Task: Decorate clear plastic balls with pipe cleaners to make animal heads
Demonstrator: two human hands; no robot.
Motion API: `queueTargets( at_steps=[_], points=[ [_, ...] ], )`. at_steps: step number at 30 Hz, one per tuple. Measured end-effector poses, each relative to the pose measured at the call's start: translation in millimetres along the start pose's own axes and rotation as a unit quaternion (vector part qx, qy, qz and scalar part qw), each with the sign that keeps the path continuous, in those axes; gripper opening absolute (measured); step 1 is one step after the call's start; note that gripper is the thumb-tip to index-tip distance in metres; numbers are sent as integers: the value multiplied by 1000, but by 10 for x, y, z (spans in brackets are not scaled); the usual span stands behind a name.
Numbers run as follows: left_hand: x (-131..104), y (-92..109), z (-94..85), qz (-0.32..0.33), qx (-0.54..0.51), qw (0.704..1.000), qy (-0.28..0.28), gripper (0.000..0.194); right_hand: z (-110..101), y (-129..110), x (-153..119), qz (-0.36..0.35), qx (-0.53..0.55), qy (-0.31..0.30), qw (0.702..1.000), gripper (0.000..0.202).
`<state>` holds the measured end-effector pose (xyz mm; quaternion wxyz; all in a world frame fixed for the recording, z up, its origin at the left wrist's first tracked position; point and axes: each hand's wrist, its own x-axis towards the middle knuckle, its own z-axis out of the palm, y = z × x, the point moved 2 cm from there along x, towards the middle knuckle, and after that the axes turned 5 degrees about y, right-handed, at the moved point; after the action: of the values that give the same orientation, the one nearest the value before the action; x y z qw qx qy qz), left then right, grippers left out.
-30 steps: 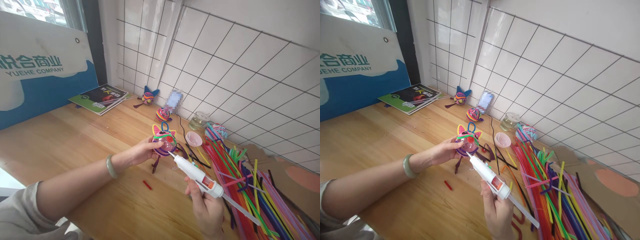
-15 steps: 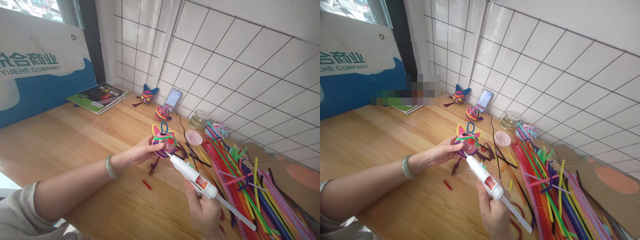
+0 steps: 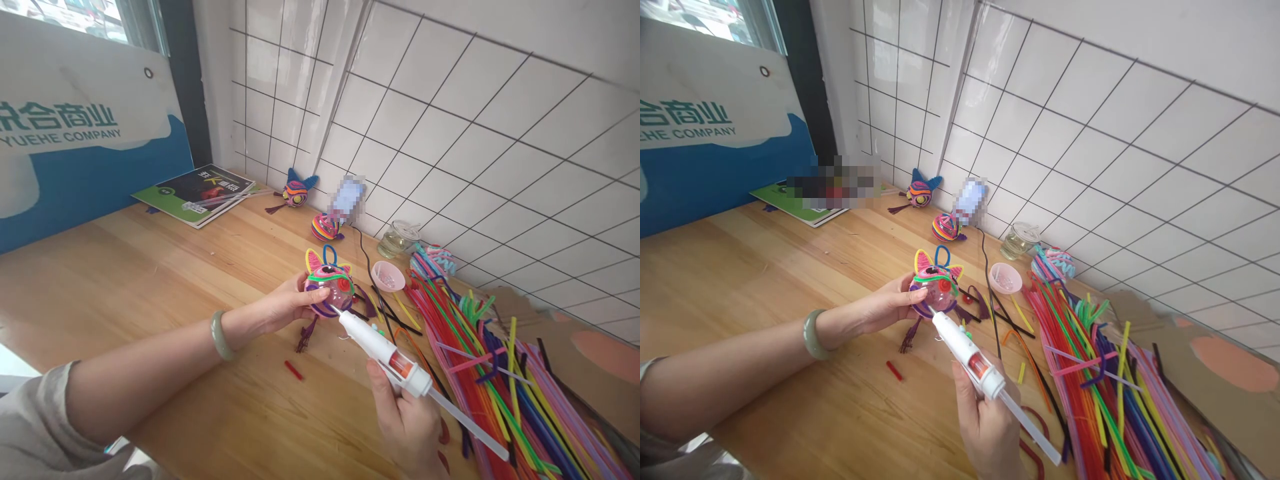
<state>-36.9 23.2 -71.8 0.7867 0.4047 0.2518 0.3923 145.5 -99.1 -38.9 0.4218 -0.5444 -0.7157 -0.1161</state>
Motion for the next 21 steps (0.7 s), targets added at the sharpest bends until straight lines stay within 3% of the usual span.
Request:
queueTargets(
  at_steps=[21],
  points=[
    [-12,-5,24,4,8,1000,-3,52,26,35,-60,2,-15,-3,1000,37]
  ],
)
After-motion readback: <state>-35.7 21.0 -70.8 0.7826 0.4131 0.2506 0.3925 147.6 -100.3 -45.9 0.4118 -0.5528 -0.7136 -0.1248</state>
